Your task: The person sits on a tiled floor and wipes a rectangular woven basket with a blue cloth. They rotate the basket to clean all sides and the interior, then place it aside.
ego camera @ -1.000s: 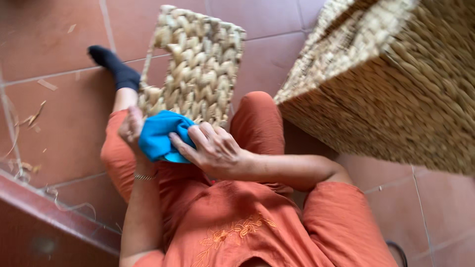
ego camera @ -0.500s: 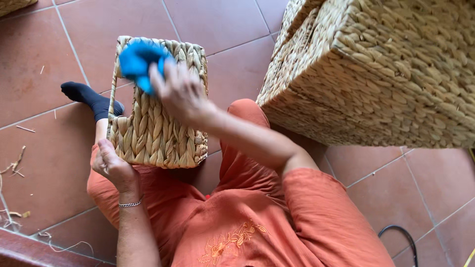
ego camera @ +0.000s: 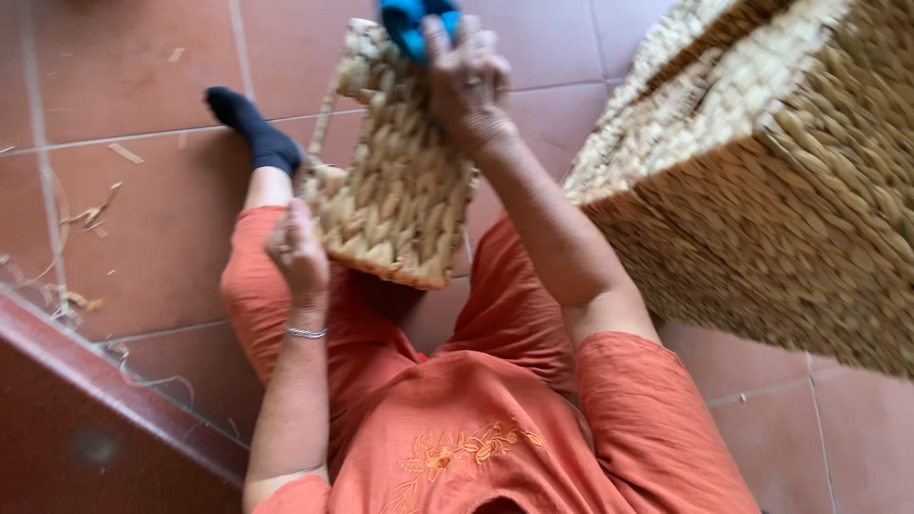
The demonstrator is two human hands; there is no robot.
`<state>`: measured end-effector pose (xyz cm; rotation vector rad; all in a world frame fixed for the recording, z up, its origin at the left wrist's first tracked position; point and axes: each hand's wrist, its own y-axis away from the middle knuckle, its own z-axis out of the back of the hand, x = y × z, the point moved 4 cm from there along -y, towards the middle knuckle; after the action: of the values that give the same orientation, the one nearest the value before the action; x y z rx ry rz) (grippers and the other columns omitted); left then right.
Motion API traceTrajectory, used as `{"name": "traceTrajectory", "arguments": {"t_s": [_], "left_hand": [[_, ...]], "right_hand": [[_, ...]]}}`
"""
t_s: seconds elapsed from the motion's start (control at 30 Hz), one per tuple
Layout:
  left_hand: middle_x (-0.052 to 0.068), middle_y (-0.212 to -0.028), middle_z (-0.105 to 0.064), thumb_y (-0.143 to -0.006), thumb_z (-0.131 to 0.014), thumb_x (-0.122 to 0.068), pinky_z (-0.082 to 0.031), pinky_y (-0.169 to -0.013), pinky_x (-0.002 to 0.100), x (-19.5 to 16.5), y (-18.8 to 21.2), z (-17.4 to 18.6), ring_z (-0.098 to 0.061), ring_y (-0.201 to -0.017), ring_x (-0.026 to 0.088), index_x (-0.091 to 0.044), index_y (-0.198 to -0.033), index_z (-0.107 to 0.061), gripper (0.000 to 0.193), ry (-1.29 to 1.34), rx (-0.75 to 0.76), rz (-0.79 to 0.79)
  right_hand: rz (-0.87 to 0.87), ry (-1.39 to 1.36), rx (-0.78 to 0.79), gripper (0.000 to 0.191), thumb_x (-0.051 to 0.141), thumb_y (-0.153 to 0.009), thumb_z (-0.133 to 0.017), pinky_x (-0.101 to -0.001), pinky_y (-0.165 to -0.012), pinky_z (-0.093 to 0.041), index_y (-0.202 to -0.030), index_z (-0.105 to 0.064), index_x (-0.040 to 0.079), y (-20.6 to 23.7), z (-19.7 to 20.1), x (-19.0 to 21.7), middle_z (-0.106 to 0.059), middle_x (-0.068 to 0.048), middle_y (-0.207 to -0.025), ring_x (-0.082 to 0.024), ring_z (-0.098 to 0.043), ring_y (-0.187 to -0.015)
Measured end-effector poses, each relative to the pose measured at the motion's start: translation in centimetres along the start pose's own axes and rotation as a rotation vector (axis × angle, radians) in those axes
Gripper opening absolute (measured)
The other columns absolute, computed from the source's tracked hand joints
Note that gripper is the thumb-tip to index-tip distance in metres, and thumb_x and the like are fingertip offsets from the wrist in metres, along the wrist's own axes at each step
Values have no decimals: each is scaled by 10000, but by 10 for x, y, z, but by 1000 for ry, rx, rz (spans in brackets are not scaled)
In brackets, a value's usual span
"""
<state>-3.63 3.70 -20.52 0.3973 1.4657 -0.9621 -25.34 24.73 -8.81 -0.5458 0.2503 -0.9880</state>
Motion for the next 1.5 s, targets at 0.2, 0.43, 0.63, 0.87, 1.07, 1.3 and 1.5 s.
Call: {"name": "traceTrajectory", "arguments": {"t_s": [0.2, 0.43, 0.63, 0.87, 1.07, 1.3, 1.5], "left_hand": [[-17, -648, -400, -1114, -501, -197, -319, -567, 333, -4, -11, -6, -380, -642, 92, -28, -718, -485, 431, 61, -79, 115], [10, -555, -514, -1073, -529, -230, -368, -493, 341, -6, -25, -17, -466, -530, 86, -45, -732, -625, 399, 97, -85, 222], [117, -599, -587, -1068, -600, -258, -424, -545, 380, -3, -40, -22, -544, -588, 185, -3, -883, -730, 340, 4, -122, 153], [147, -598, -531, -1092, -543, -284, -367, -555, 406, -8, -46, -12, -497, -561, 168, 21, -738, -618, 473, 33, -89, 181], [127, -631, -602, -1068, -536, -290, -429, -554, 384, -14, -45, -10, -546, -581, 137, -7, -797, -664, 412, 28, -111, 132], [37, -653, -615, -1055, -561, -254, -436, -557, 357, -13, -37, -18, -519, -622, 116, 5, -836, -686, 362, 105, -102, 127], [-15, -572, -417, -1089, -532, -253, -297, -526, 316, -10, -29, -16, -369, -566, 84, -35, -652, -488, 491, 35, -68, 148]], "right_hand": [[192, -72, -2, 478, 119, -938, -619, -524, -805, -529, -1403, -548, 30, 19, 31, 41, -580, -248, -1205, -413, -605, -992], [521, -267, 205, 536, 70, -872, -660, -426, -649, -520, -1406, -615, 75, 113, 119, 110, -560, -158, -999, -323, -606, -859], [339, -144, 117, 409, 258, -1006, -732, -498, -648, -499, -1382, -625, 139, 24, 24, 44, -598, -171, -1121, -367, -613, -932], [122, 19, 93, 389, 319, -1068, -659, -494, -619, -502, -1351, -610, 58, -29, -5, 24, -591, -230, -1048, -381, -616, -889], [477, -162, 166, 417, 167, -967, -647, -341, -435, -462, -1361, -605, 37, 97, 78, 105, -570, -124, -860, -206, -555, -672], [402, -266, 47, 370, 262, -1023, -641, -388, -465, -408, -1349, -587, 94, 67, 50, 65, -554, -132, -884, -226, -540, -666], [98, -5, -102, 384, 255, -984, -624, -391, -501, -465, -1311, -585, 58, -35, -24, -3, -605, -205, -952, -272, -584, -732]]}}
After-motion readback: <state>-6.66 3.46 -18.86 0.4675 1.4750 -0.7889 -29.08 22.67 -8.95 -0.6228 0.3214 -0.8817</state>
